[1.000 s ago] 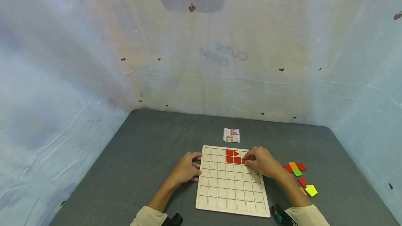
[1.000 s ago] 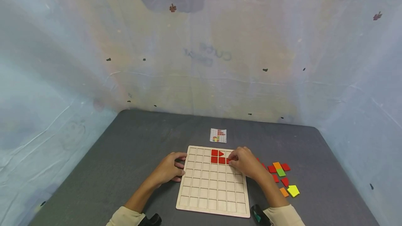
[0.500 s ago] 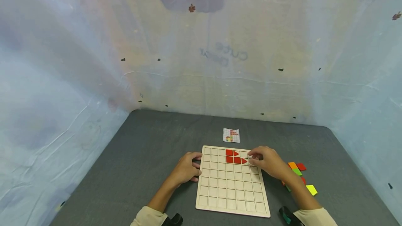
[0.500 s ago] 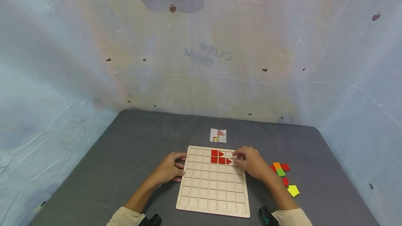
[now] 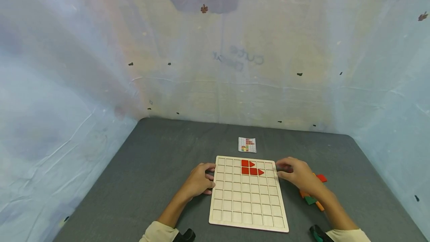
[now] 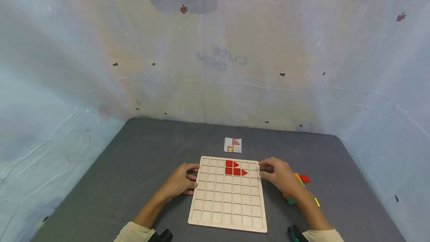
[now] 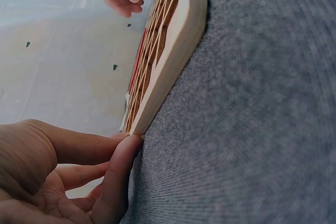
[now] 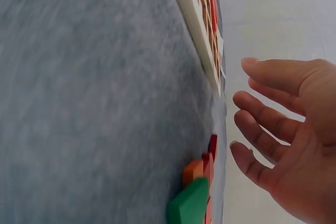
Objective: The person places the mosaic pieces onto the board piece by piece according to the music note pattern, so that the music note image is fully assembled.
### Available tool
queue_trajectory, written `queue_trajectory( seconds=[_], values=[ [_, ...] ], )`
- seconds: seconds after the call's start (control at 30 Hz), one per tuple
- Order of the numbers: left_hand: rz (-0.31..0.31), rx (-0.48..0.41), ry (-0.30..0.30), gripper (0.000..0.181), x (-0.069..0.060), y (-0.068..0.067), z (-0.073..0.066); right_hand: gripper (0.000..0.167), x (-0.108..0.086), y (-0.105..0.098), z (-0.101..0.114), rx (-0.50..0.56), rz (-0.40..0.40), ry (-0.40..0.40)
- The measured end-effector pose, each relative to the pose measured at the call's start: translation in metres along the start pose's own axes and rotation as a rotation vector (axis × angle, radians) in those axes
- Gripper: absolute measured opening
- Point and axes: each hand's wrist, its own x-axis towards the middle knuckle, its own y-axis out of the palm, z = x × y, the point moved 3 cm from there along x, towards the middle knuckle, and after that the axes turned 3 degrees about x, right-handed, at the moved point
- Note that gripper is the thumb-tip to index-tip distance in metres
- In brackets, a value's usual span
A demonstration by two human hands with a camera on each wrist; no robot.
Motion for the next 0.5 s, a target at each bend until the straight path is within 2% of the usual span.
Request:
queue_trajectory(
  seconds=[0.2, 0.5],
  values=[
    [-0.001, 0.005, 0.001, 0.063, 0.0, 0.0, 0.0, 0.034, -0.008, -0.008, -0.01, -0.018, -0.023, 0.023],
    [0.0, 0.002, -0.004, 0.064, -0.001, 0.0, 0.0, 0.04, -0.021, -0.023, -0.027, -0.035, -0.011, 0.083]
  ],
)
